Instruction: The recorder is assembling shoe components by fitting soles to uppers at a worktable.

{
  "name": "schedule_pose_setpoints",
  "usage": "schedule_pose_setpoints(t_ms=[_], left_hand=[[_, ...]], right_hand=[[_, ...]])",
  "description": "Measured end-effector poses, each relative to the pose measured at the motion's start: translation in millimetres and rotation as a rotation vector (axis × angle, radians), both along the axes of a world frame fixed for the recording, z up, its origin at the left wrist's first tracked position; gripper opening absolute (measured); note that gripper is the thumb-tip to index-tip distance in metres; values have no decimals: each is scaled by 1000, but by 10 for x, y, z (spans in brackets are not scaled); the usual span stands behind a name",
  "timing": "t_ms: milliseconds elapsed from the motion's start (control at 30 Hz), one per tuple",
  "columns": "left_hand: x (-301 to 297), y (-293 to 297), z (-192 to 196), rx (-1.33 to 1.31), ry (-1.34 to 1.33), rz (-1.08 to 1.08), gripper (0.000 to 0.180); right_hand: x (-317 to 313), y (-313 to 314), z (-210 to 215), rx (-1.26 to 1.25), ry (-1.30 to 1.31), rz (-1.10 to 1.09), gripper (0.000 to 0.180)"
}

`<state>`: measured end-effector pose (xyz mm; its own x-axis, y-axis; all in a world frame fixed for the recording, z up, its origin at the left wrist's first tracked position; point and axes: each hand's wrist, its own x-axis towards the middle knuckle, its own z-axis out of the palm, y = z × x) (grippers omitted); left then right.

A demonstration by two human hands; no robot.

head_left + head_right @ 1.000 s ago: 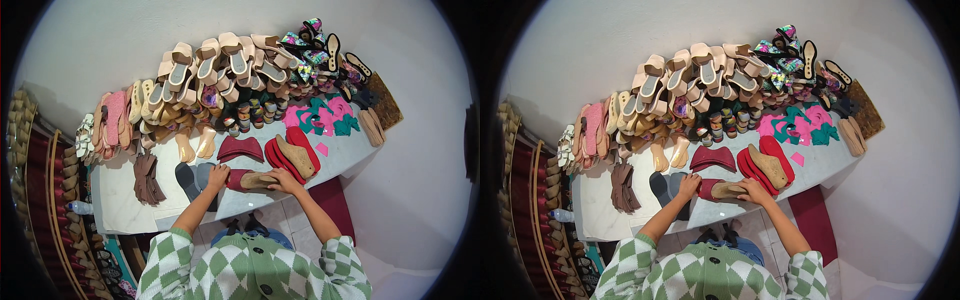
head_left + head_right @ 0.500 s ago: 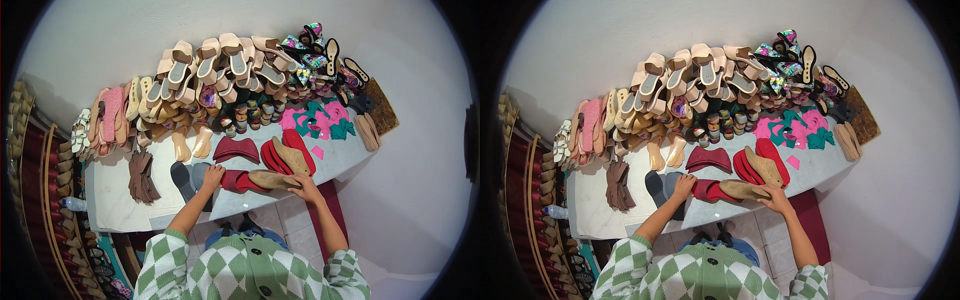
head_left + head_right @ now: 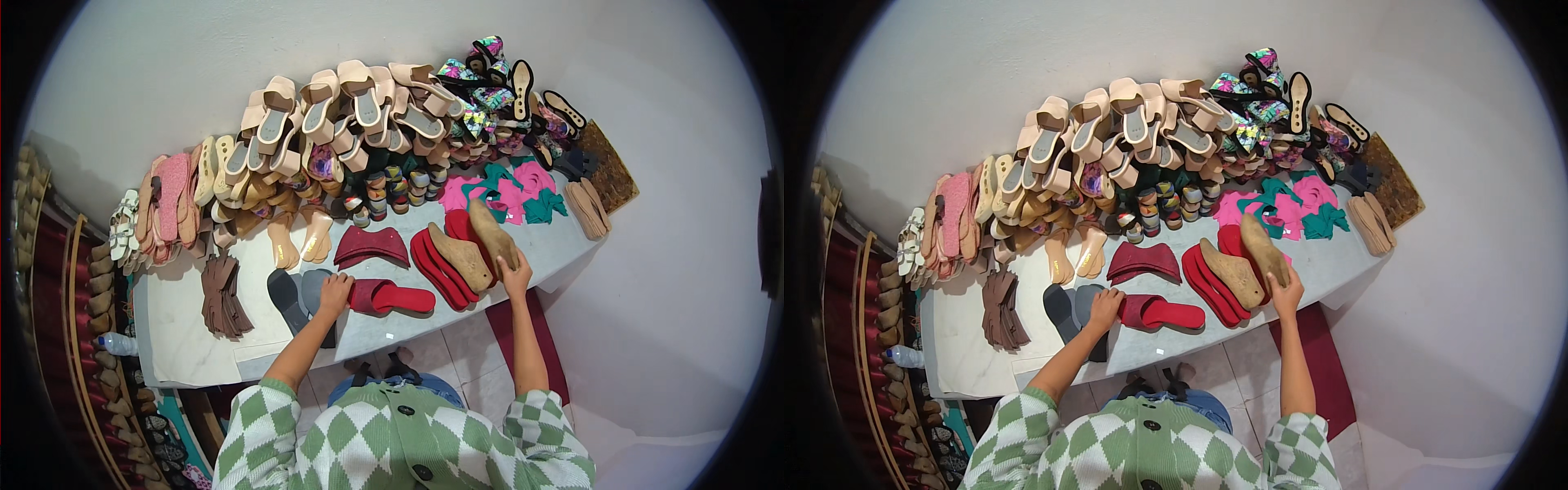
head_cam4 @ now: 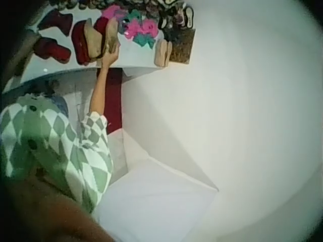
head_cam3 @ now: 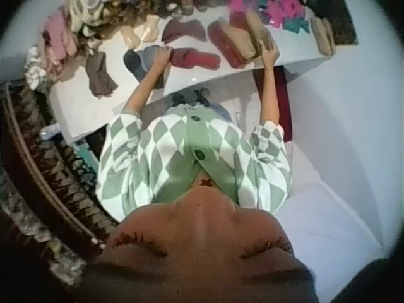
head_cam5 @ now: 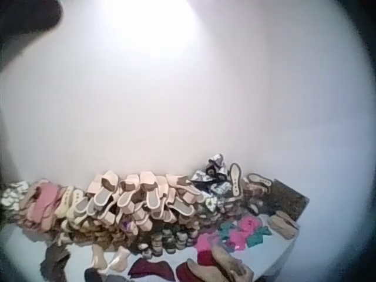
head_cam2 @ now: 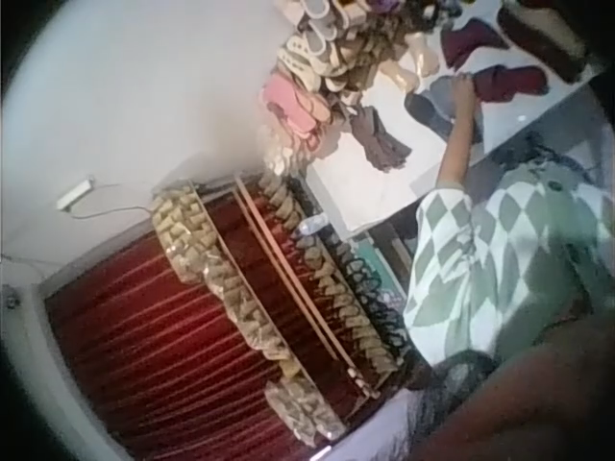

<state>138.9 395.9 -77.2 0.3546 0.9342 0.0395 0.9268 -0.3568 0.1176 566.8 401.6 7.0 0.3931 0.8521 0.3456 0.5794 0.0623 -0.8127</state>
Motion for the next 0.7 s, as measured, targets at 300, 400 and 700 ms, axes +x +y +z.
schedule_pose_setpoints(t_ms=[300,400,700], left_hand=[[56,-16,17,0,-32,34,57],[31,-5,-30,45,-51,74,54],[89,-141,32,43,-84,192,50]], right_hand=[[374,212,-417,-58,-105,-1,41],[398,210,-437,-113,-30,-25,42],[647,285,-653,-219,-132,-111,42]])
